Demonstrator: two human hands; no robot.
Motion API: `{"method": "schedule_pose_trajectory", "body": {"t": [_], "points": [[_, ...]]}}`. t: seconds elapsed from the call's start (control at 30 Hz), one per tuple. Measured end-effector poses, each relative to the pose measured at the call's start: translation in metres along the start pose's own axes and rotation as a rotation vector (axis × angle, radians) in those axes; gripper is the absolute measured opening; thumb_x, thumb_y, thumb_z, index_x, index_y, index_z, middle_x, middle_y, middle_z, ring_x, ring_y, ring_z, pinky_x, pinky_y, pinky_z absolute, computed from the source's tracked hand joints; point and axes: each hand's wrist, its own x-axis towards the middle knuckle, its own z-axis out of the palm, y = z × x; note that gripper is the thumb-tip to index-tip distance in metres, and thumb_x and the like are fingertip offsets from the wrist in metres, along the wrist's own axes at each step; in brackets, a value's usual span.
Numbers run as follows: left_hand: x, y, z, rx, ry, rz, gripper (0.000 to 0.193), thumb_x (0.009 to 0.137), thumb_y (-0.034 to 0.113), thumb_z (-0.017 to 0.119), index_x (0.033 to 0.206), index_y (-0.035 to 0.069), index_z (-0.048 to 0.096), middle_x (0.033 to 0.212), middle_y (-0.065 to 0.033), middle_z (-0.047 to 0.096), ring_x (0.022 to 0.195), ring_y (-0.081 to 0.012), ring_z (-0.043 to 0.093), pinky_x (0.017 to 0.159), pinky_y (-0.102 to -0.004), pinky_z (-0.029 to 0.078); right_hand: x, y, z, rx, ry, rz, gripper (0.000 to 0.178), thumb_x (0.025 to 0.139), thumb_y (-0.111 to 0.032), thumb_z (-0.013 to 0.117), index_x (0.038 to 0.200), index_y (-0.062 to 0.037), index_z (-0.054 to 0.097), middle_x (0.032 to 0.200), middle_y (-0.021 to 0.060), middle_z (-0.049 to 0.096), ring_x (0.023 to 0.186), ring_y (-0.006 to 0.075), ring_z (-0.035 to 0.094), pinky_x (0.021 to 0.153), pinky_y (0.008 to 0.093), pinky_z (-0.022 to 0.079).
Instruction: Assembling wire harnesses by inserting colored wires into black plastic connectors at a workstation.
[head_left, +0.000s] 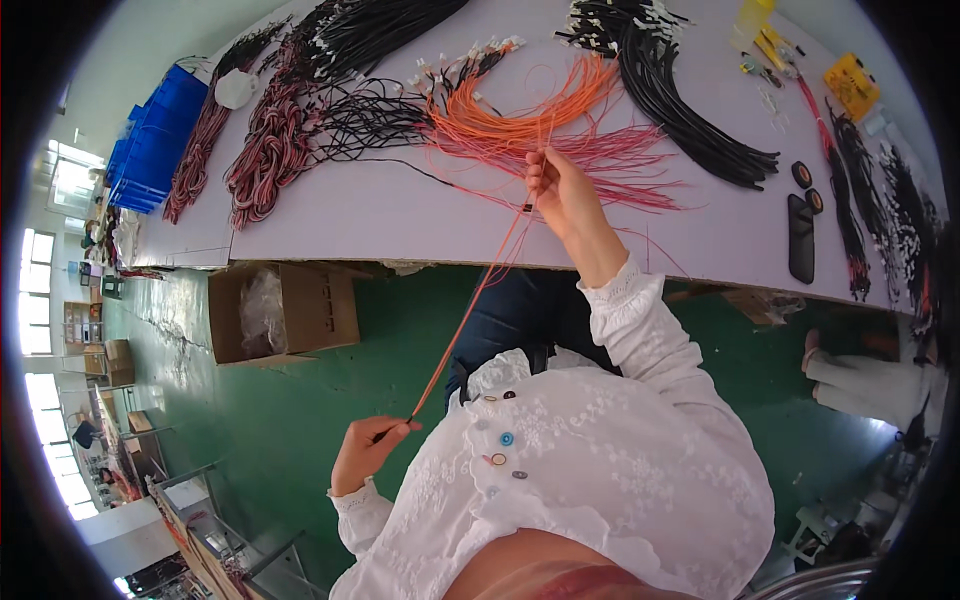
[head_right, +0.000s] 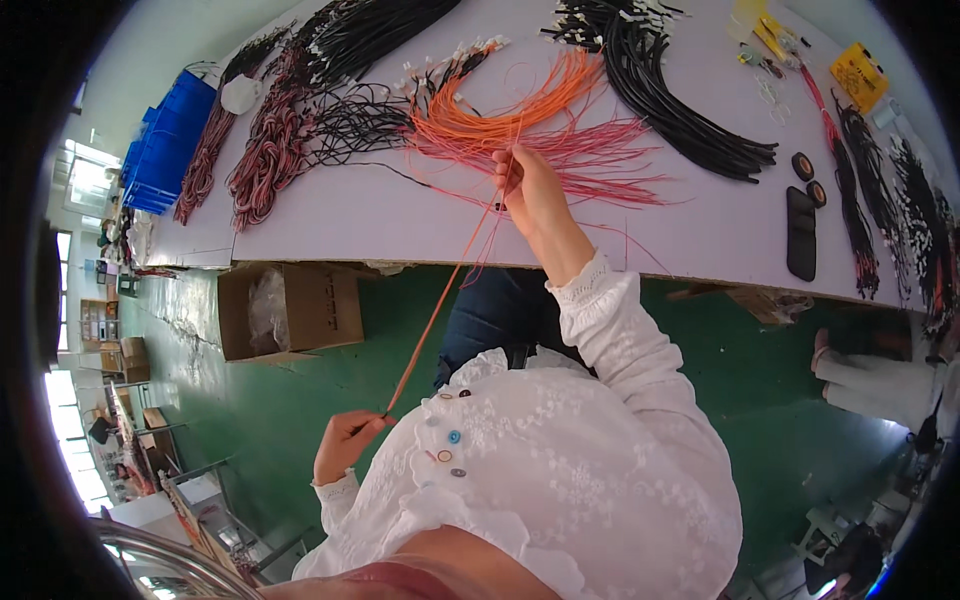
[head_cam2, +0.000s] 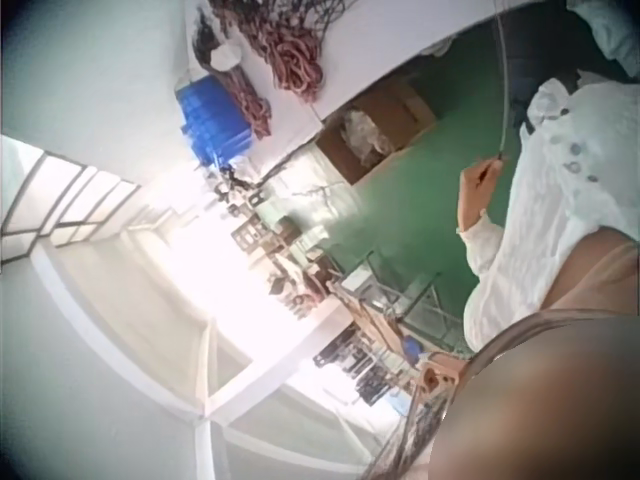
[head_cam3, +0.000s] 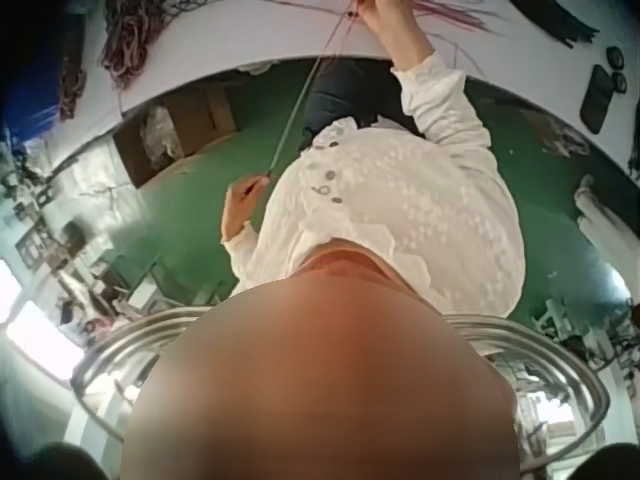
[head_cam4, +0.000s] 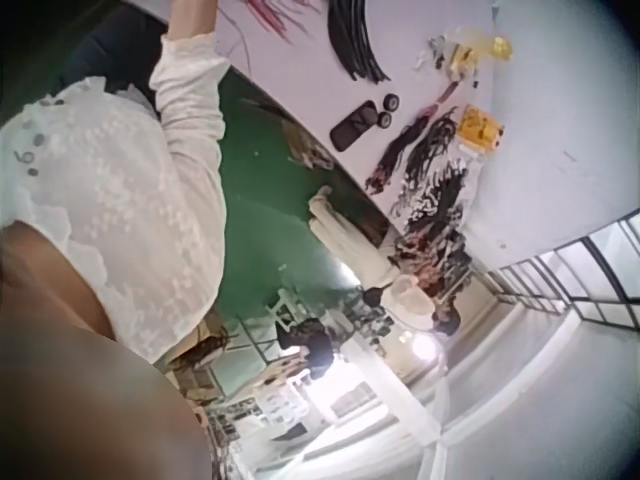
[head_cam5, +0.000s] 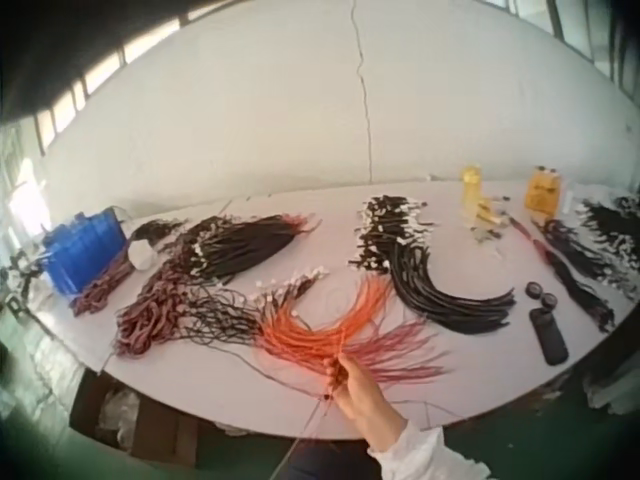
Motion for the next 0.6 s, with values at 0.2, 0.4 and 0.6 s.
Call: {"method": "schedule_pose_trajectory", "body": {"t": [0.2,0.4,0.6], "points": [[0.069,-0.009,0.023,0.375,0.21,0.628,0.025,0.088,0.016,0.073,0.11,0.005,0.073,0.091,-0.0115,0.068,0.079,-0.0153,0.063,0.068,-0.027,0.049,-0.093,-0.001,-0.004,-0.131,-0.328,-0.117,0.012,0.103,-0.019,0.054,0.098,-0.0075,0.056,0.089,0.0063,0.059,0.072,0.0094,0.047,0.065,0.0238,0.04],[0.168,0.126,0.066,-0.276,0.221,0.636,0.019,0.094,0.007,0.067,0.111,0.001,0.072,0.093,-0.0029,0.066,0.077,-0.0086,0.054,0.07,-0.0236,0.046,-0.16,-0.002,-0.002,-0.446,-0.428,-0.108,0.014,0.105,-0.022,0.048,0.104,-0.0078,0.049,0.091,0.0061,0.058,0.074,0.0068,0.043,0.068,0.0212,0.037],[0.183,0.193,0.087,-0.577,-0.057,0.623,0.016,0.093,0.009,0.07,0.106,0.002,0.075,0.094,-0.0027,0.067,0.08,-0.0081,0.055,0.071,-0.0233,0.046,-0.179,-0.012,-0.011,-0.631,-0.284,-0.241,0.016,0.106,-0.023,0.049,0.105,-0.007,0.05,0.09,0.0063,0.063,0.068,0.0055,0.044,0.061,0.0201,0.036]]}}
